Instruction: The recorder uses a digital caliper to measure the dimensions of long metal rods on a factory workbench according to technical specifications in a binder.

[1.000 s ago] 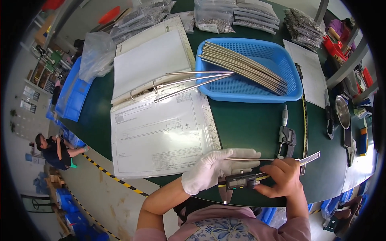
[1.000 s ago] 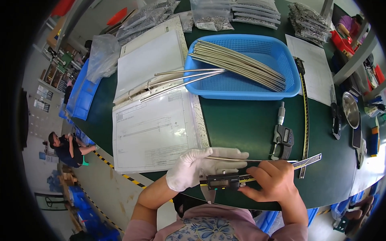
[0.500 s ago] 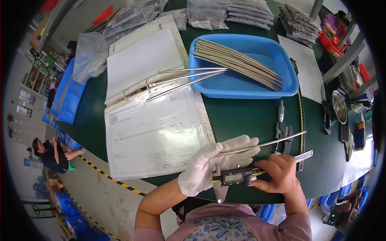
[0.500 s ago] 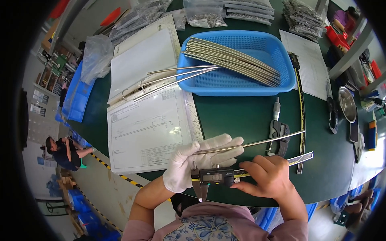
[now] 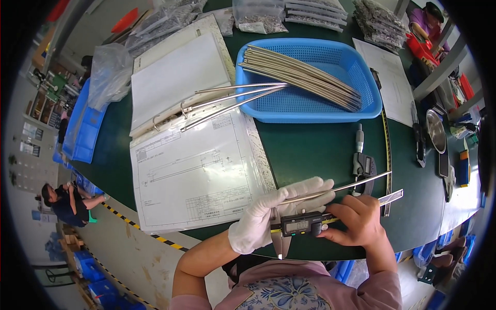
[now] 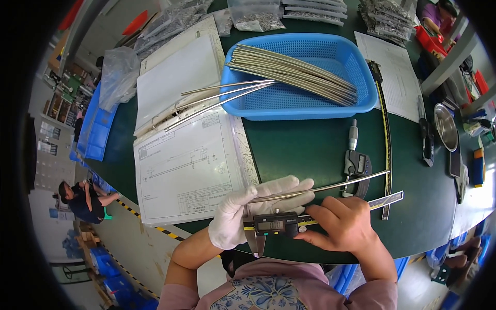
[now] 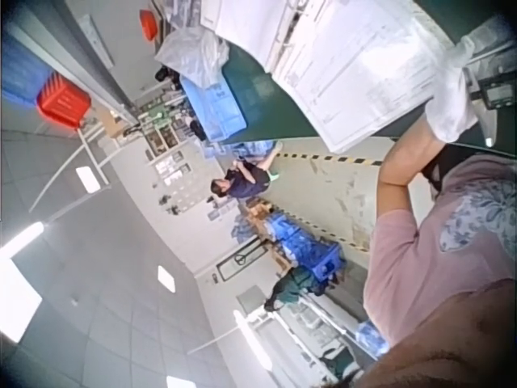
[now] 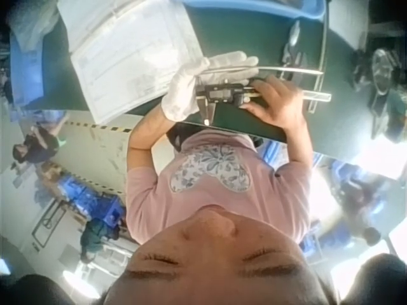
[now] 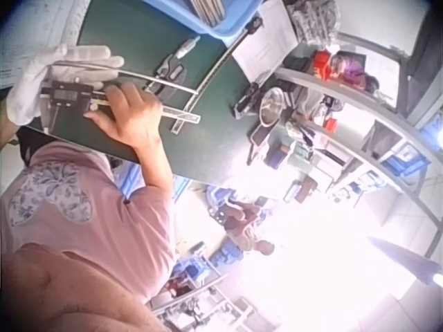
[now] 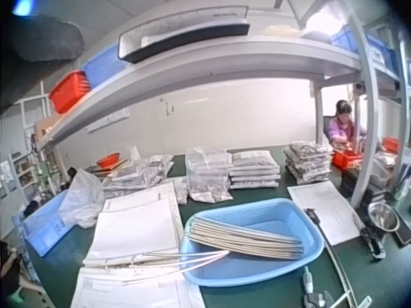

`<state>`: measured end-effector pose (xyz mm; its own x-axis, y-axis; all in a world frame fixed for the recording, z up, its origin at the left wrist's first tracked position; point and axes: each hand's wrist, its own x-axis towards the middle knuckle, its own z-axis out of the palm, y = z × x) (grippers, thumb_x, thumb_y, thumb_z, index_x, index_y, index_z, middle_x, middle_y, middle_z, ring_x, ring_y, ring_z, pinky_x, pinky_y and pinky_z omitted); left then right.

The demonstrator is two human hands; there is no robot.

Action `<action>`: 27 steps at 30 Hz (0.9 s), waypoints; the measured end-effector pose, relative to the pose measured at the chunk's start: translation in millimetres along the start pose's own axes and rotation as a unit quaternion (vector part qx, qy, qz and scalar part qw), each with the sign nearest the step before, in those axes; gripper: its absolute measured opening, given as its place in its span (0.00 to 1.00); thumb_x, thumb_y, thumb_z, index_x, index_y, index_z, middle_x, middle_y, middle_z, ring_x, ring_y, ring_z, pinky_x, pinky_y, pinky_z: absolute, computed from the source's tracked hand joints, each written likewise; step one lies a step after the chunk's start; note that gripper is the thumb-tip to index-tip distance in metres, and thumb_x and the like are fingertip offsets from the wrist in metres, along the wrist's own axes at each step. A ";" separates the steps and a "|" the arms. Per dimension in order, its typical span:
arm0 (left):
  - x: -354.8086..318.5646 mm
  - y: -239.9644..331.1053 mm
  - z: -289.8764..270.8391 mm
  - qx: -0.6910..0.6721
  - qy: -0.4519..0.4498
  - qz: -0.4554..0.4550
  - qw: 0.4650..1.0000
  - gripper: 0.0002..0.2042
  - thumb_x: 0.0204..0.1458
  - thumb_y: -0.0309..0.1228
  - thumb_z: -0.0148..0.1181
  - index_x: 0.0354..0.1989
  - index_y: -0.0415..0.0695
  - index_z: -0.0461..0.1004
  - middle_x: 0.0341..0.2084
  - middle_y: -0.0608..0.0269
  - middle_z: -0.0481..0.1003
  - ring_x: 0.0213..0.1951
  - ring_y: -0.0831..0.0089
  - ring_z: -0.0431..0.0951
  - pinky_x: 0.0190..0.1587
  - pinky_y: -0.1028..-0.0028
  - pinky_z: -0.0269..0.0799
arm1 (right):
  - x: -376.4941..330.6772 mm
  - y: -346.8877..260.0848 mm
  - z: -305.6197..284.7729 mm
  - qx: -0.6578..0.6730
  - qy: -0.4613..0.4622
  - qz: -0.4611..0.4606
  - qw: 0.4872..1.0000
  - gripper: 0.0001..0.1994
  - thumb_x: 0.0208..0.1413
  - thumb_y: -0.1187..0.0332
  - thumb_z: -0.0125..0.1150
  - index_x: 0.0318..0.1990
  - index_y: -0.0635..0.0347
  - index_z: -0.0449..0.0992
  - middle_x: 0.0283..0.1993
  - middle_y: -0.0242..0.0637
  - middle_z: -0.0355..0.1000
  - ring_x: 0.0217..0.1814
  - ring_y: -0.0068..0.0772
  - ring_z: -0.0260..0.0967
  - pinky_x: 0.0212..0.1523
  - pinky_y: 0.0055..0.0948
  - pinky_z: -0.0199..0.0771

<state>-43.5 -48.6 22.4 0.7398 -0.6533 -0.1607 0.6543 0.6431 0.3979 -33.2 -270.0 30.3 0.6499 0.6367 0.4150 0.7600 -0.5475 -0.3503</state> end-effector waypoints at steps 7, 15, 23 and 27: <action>-0.9 1.1 2.4 0.015 0.004 -0.012 1.000 0.30 0.57 0.46 0.43 0.63 0.39 0.52 0.64 0.54 0.52 0.64 0.64 0.53 0.62 0.68 0.57 | 0.1 0.0 0.1 0.006 0.000 -0.004 1.000 0.21 0.35 0.49 0.68 0.28 0.57 0.73 0.18 0.29 0.59 0.13 0.29 0.60 0.14 0.27 0.58; -0.5 -0.3 1.8 0.014 -0.001 -0.008 1.000 0.31 0.57 0.47 0.43 0.63 0.38 0.52 0.63 0.53 0.52 0.64 0.62 0.53 0.62 0.65 0.58 | 1.5 -2.2 -2.0 0.042 -0.014 -0.013 0.999 0.17 0.37 0.57 0.67 0.30 0.60 0.73 0.19 0.29 0.60 0.14 0.29 0.61 0.12 0.27 0.57; 1.9 0.1 2.9 0.035 0.009 0.005 0.999 0.31 0.57 0.48 0.42 0.62 0.36 0.53 0.63 0.47 0.50 0.65 0.59 0.52 0.61 0.60 0.58 | 1.4 1.2 -2.0 0.035 -0.009 -0.012 0.999 0.17 0.37 0.57 0.67 0.29 0.60 0.72 0.19 0.29 0.60 0.14 0.28 0.61 0.12 0.27 0.57; 1.6 -0.6 4.7 0.044 0.034 0.001 0.998 0.32 0.55 0.49 0.43 0.61 0.36 0.55 0.63 0.43 0.49 0.65 0.54 0.50 0.61 0.57 0.58 | -0.5 2.9 -1.0 0.012 -0.002 -0.009 1.000 0.18 0.36 0.53 0.68 0.26 0.58 0.72 0.18 0.28 0.59 0.13 0.28 0.60 0.12 0.26 0.56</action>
<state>-43.4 -51.9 26.2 0.7522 -0.6210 -0.2201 0.6386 0.6048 0.4758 -31.4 -272.4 30.0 0.6363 0.6485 0.4178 0.7712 -0.5229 -0.3631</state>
